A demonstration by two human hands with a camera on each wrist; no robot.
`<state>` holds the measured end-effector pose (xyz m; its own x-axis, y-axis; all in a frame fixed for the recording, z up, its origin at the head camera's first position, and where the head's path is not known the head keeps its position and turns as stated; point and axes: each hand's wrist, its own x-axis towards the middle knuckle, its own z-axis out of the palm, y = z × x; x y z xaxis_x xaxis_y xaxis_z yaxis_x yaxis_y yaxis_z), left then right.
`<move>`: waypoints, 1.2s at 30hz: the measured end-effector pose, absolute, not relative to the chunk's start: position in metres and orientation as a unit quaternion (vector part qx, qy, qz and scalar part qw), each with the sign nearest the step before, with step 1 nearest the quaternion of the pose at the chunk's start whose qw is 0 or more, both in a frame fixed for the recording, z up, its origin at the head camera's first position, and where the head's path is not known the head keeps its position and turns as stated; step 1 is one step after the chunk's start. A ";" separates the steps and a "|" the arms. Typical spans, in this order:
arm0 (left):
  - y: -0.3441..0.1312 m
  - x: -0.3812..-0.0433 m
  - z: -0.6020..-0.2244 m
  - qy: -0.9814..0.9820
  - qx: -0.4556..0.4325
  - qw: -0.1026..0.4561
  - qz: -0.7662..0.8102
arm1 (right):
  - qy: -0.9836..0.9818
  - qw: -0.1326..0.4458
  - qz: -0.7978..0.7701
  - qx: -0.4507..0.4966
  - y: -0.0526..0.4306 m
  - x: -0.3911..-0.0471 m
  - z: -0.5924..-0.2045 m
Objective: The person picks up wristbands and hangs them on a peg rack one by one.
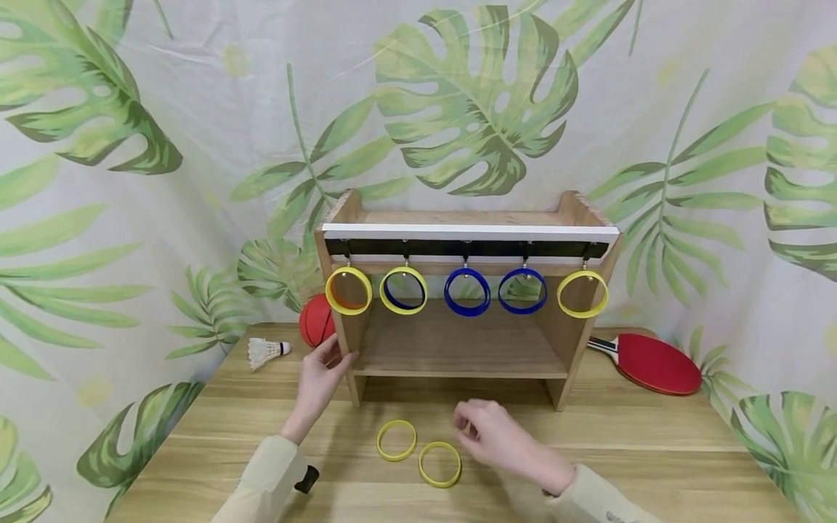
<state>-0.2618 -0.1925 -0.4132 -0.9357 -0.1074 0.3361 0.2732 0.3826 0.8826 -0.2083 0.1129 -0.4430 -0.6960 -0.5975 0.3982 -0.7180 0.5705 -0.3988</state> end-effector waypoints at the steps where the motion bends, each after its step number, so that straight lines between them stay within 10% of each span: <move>1: -0.193 -0.262 -0.413 -0.813 -0.050 0.171 -0.555 | -0.884 0.095 0.271 0.370 0.112 -0.209 -0.452; 20: -0.190 -0.261 -0.412 -0.814 -0.049 0.165 -0.555 | -0.907 0.087 0.215 0.353 0.101 -0.220 -0.492; 36: -0.192 -0.261 -0.411 -0.809 -0.049 0.160 -0.563 | -0.870 0.209 0.255 0.368 0.136 -0.214 -0.396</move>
